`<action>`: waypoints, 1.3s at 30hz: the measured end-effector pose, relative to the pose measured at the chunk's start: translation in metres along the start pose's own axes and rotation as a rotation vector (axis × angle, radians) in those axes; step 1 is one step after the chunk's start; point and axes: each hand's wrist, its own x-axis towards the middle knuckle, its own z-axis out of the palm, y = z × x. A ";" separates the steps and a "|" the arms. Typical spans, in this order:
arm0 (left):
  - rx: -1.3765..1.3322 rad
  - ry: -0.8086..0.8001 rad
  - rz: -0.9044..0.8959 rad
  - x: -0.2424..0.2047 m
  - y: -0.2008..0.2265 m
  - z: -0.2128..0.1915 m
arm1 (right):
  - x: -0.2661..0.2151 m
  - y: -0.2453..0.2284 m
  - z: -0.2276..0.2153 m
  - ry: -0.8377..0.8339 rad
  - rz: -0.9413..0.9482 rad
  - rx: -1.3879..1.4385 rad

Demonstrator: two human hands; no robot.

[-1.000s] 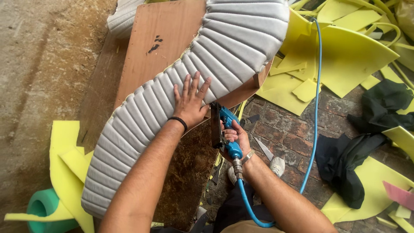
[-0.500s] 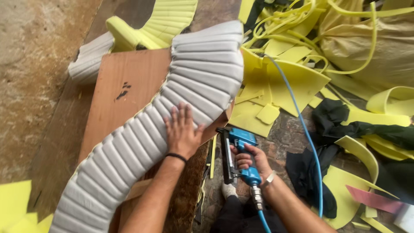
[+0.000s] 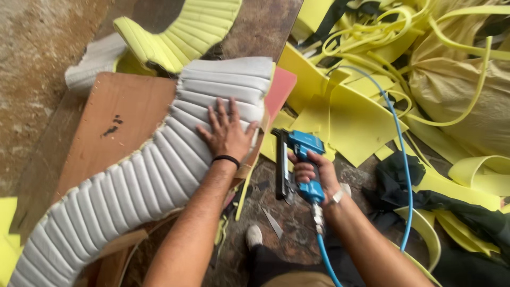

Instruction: The person attaches a grey quilted fabric cover to a curved wooden frame using a pneumatic staple gun. They smooth the fabric, staple it along the edges, and then tear and fit pieces of yellow foam padding into the gaps between the fabric and the frame.

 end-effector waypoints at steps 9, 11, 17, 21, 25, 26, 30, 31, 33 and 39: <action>0.155 -0.006 -0.163 -0.002 0.037 -0.005 | 0.038 -0.046 0.038 0.138 0.180 0.145; 0.164 -0.029 -0.169 0.006 0.039 -0.001 | 0.042 -0.052 0.059 0.156 0.110 -0.062; 0.182 -0.015 -0.142 0.004 0.032 0.006 | 0.048 -0.035 0.098 0.219 0.012 -0.433; 0.165 -0.073 -0.143 0.008 0.030 0.005 | 0.053 -0.033 0.101 0.242 -0.024 -0.500; 0.137 -0.094 -0.141 0.006 0.029 0.002 | 0.047 -0.043 0.088 0.236 0.064 -0.424; 0.132 -0.101 -0.143 0.006 0.029 0.002 | 0.047 -0.048 0.084 0.218 0.116 -0.368; 0.113 -0.100 -0.140 0.005 0.032 0.002 | 0.053 -0.049 0.059 0.154 0.350 -0.028; 0.113 -0.099 -0.140 0.003 0.032 0.002 | 0.055 -0.046 0.053 0.166 0.363 0.047; 0.114 -0.096 -0.139 0.005 0.032 0.001 | 0.060 -0.039 0.041 0.187 0.387 0.195; 0.113 -0.103 -0.141 0.004 0.031 0.003 | 0.065 -0.026 0.018 0.206 0.383 0.255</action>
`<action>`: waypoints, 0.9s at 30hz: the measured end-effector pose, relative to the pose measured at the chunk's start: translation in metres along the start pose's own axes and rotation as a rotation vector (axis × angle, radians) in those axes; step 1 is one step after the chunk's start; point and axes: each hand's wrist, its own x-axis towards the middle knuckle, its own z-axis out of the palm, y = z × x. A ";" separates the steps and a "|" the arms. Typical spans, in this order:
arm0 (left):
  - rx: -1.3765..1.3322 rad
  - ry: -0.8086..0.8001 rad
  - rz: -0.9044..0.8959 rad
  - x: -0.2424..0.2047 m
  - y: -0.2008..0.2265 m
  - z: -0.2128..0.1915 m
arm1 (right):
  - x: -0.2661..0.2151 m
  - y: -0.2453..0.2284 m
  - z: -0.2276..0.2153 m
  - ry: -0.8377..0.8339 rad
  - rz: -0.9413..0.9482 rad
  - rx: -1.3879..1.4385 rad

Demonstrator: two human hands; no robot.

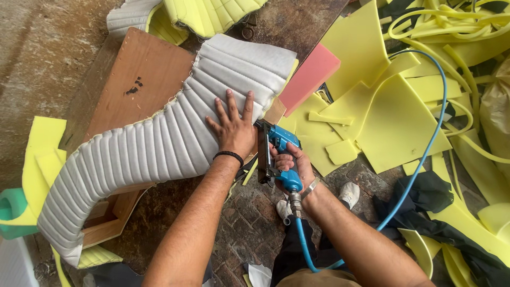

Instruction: The person attaches a grey quilted fabric cover to a curved wooden frame using a pneumatic staple gun. They smooth the fabric, staple it along the edges, and then tear and fit pieces of yellow foam padding into the gaps between the fabric and the frame.

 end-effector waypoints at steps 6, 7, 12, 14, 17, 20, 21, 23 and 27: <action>0.062 0.040 0.004 0.003 0.001 0.001 | 0.006 0.001 0.000 -0.047 0.063 0.066; 0.043 -0.036 0.009 0.002 -0.001 0.000 | 0.004 0.000 0.000 -0.043 0.067 0.055; -0.294 -0.129 0.269 -0.013 -0.053 -0.018 | -0.007 0.004 0.004 0.038 0.008 0.010; -0.199 -0.141 0.191 -0.026 -0.070 -0.017 | -0.014 0.011 0.002 0.073 -0.003 0.016; -0.095 -0.120 0.110 -0.034 -0.069 -0.003 | -0.020 0.017 -0.003 0.045 0.051 0.009; 0.036 -0.036 0.083 -0.038 -0.057 0.014 | -0.014 0.025 -0.013 0.042 0.095 0.032; 0.085 0.000 0.085 -0.038 -0.054 0.019 | -0.010 0.027 -0.015 0.052 0.096 0.045; 0.088 -0.001 0.083 -0.040 -0.050 0.025 | -0.001 0.029 -0.019 0.041 0.075 0.033; 0.091 0.079 0.114 -0.042 -0.048 0.026 | 0.012 0.033 -0.027 -0.009 0.136 0.107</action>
